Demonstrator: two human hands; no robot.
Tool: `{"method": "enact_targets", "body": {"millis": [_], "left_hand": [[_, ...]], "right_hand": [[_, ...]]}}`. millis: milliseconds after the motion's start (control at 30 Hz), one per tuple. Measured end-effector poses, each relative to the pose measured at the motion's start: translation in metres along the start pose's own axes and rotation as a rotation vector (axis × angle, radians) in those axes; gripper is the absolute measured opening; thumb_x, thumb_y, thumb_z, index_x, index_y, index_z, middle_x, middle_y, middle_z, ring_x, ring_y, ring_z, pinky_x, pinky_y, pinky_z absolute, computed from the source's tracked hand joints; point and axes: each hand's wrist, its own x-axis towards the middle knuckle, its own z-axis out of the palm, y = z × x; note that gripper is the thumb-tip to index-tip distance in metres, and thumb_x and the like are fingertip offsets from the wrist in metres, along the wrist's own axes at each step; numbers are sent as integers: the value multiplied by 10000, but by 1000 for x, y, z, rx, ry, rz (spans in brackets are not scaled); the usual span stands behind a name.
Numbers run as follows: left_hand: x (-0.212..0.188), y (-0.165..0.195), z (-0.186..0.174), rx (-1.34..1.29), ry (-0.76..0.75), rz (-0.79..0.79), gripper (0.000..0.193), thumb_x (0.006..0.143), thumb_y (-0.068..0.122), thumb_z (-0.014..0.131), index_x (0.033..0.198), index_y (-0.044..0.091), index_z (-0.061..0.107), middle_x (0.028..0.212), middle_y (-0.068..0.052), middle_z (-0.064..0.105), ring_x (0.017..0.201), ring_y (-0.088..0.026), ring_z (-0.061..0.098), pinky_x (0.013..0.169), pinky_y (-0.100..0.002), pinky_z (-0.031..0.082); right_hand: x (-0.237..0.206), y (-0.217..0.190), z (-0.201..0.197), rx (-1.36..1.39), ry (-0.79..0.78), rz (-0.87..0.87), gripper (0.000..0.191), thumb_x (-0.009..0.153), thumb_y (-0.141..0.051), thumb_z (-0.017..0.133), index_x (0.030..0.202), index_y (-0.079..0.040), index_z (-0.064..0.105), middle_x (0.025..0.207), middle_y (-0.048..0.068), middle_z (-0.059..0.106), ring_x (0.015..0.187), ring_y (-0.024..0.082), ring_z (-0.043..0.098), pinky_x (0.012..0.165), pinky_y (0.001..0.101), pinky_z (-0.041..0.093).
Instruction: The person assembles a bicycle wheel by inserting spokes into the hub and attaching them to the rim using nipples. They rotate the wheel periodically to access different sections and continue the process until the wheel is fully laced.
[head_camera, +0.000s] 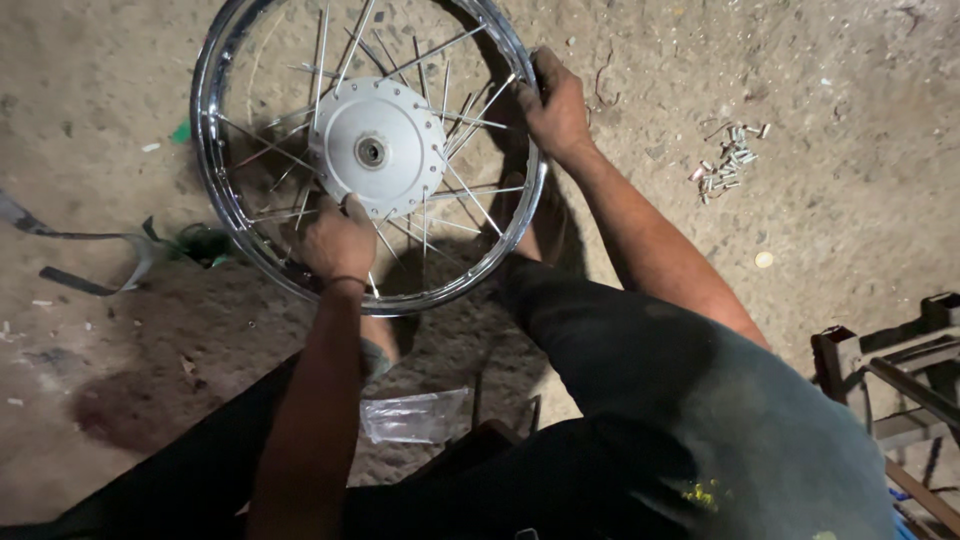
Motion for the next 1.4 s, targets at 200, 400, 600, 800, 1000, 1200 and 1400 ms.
{"method": "enact_targets", "body": {"millis": [200,400,600,800,1000,1200,1400], "left_hand": [[25,-27,11,47,3,102,425,994,496,608,915,99,737,862,-185,744,773,-424,716,690,-529,550],[59,-41,-11,366,221,328,537,962,586,620,1260,160,756,811,-213,727,679,-365,692,552,-505,522],[91,-40,-47,-4,24,377,315,1049,435,576,1161,188,736,1145,-161,711,1007,-425,661,902,-592,457],[80,-1,-68,59,270,524,251,1002,212,562,1119,7,648,1155,-223,657,1156,-407,577,1090,-539,415],[63,115,-60,-106,133,928,418,822,234,694,1166,3,640,1096,-190,652,1109,-358,555,919,-494,398],[85,174,-27,362,230,804,271,861,200,620,1030,47,767,1102,-181,704,1211,-382,514,1065,-558,299],[82,182,0,462,65,699,289,938,200,573,1068,69,795,1111,-237,709,1202,-421,498,1082,-616,259]], "right_hand": [[-8,12,2,-8,32,83,208,953,-38,668,1109,48,559,968,159,604,945,215,586,906,367,510],[-71,6,16,-51,220,87,278,908,-10,694,1154,43,575,1014,154,633,965,209,605,880,347,509],[-143,-18,35,184,46,284,449,788,-27,716,1212,7,572,921,109,663,836,143,633,769,312,554],[-137,-9,31,36,42,91,429,852,-123,785,1193,12,563,904,111,676,823,169,650,777,332,548],[-142,-5,33,11,34,70,423,862,-155,803,1158,15,553,892,113,638,823,183,581,775,341,530],[-141,-9,28,69,14,67,408,882,-144,793,1178,8,559,916,99,637,853,167,576,813,329,530],[-135,-5,27,50,11,12,422,873,-118,793,1195,14,555,965,108,658,883,160,611,832,336,534]]}}
